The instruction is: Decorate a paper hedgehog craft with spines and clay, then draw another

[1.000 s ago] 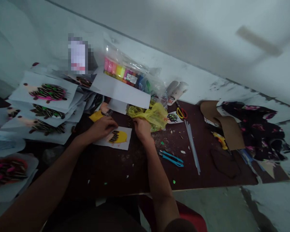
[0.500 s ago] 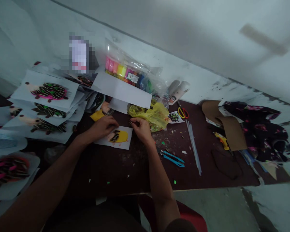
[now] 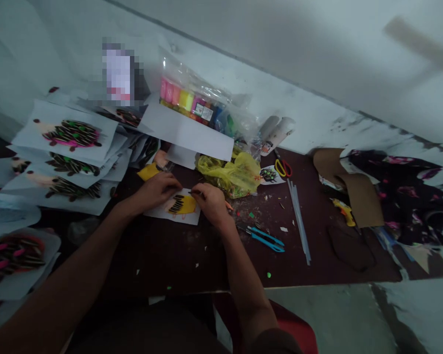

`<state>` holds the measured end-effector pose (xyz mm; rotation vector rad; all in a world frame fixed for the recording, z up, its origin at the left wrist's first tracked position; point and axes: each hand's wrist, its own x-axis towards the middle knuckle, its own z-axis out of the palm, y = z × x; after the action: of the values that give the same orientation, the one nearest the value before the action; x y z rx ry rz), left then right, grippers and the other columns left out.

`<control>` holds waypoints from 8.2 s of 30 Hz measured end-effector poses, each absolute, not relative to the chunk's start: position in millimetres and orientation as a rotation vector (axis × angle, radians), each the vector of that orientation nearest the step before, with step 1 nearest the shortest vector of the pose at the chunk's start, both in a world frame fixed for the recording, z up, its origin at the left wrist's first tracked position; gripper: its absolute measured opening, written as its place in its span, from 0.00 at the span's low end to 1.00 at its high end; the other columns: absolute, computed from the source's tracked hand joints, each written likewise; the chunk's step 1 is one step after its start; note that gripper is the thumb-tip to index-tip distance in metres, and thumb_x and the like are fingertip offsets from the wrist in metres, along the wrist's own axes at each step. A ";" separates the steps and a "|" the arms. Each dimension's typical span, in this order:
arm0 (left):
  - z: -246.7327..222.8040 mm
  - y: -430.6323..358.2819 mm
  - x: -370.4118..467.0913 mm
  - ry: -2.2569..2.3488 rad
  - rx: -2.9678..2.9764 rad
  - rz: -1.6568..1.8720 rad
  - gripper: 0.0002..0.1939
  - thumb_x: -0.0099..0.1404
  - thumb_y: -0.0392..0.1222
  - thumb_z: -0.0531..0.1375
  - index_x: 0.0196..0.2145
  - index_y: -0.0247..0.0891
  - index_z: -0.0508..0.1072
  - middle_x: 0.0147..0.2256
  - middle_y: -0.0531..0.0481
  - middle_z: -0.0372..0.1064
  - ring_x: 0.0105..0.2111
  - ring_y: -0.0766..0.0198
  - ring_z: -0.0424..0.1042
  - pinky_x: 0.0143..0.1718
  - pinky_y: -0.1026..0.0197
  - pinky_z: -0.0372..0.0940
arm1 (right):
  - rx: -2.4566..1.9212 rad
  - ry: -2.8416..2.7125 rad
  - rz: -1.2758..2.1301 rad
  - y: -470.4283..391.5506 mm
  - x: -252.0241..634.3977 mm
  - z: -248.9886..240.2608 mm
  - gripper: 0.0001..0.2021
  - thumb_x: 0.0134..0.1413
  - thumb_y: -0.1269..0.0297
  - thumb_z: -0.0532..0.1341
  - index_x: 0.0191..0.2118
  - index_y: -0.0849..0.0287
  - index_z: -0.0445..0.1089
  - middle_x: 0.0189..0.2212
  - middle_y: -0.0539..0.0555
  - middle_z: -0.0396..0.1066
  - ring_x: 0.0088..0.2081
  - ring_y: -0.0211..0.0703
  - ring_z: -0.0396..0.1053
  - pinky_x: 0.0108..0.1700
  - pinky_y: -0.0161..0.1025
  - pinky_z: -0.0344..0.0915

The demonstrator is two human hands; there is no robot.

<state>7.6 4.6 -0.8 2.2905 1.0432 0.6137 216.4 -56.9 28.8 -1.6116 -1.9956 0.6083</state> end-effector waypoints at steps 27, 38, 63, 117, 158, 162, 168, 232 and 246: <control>3.7 4.1 6.2 1.011 2.272 0.587 0.16 0.63 0.29 0.55 0.40 0.38 0.82 0.38 0.46 0.74 0.40 0.58 0.72 0.46 0.56 0.67 | -1.613 -2.159 0.578 -53.6 207.3 22.5 0.11 0.64 0.73 0.60 0.44 0.56 0.80 0.38 0.54 0.76 0.39 0.41 0.73 0.42 0.35 0.64; 6.6 5.0 3.7 0.986 2.265 0.542 0.19 0.63 0.27 0.55 0.39 0.41 0.84 0.38 0.46 0.74 0.41 0.60 0.70 0.48 0.56 0.65 | -1.602 -2.176 0.576 -52.8 206.4 20.2 0.10 0.65 0.70 0.60 0.43 0.56 0.80 0.36 0.54 0.74 0.37 0.40 0.71 0.39 0.34 0.62; 3.6 5.8 4.1 1.001 2.274 0.509 0.23 0.57 0.23 0.55 0.39 0.42 0.84 0.39 0.47 0.75 0.43 0.59 0.72 0.49 0.57 0.65 | -1.796 -2.212 0.470 -50.9 207.0 35.8 0.11 0.66 0.66 0.59 0.47 0.56 0.79 0.42 0.56 0.77 0.42 0.43 0.72 0.44 0.36 0.64; 0.5 7.4 3.5 0.986 2.250 0.567 0.21 0.59 0.24 0.55 0.40 0.38 0.83 0.39 0.46 0.76 0.41 0.60 0.72 0.47 0.58 0.66 | -1.691 -2.051 0.427 -79.5 202.6 28.3 0.09 0.65 0.70 0.59 0.41 0.56 0.78 0.37 0.55 0.75 0.38 0.42 0.72 0.41 0.36 0.64; -2.1 6.9 5.4 1.013 2.319 0.471 0.25 0.57 0.23 0.53 0.42 0.43 0.84 0.41 0.47 0.73 0.45 0.58 0.70 0.50 0.55 0.65 | -1.963 -2.393 0.120 -73.1 183.5 31.2 0.10 0.68 0.68 0.58 0.43 0.56 0.78 0.36 0.56 0.73 0.39 0.42 0.69 0.36 0.35 0.56; -2.6 6.6 5.6 1.021 2.306 0.470 0.24 0.58 0.23 0.54 0.43 0.42 0.84 0.41 0.46 0.72 0.44 0.58 0.70 0.50 0.55 0.65 | -1.943 -2.335 0.167 -77.8 184.2 35.5 0.09 0.68 0.65 0.59 0.45 0.55 0.78 0.39 0.56 0.74 0.41 0.42 0.70 0.37 0.34 0.58; -0.5 6.4 5.7 1.022 2.301 0.465 0.25 0.59 0.24 0.54 0.44 0.44 0.84 0.40 0.47 0.72 0.44 0.58 0.70 0.49 0.56 0.65 | -2.062 -2.120 0.170 -72.1 201.0 47.1 0.12 0.69 0.65 0.56 0.44 0.55 0.78 0.41 0.56 0.75 0.42 0.43 0.71 0.40 0.35 0.60; 3.8 6.2 4.5 1.005 2.301 0.470 0.25 0.57 0.23 0.53 0.42 0.41 0.84 0.40 0.45 0.73 0.44 0.57 0.70 0.51 0.55 0.65 | -1.988 -2.447 0.127 -81.1 177.5 40.5 0.13 0.69 0.69 0.55 0.46 0.54 0.78 0.38 0.57 0.74 0.41 0.43 0.69 0.36 0.35 0.58; 0.3 7.5 5.0 0.996 2.298 0.506 0.24 0.57 0.24 0.54 0.42 0.43 0.84 0.40 0.47 0.74 0.43 0.59 0.71 0.48 0.56 0.67 | -2.119 -2.104 0.133 -77.0 200.8 51.8 0.12 0.69 0.64 0.56 0.44 0.55 0.78 0.40 0.55 0.75 0.40 0.42 0.71 0.38 0.35 0.59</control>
<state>5.0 7.5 0.3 2.2980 0.9964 0.5057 200.8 -77.0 51.8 -2.1185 -2.1039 0.1335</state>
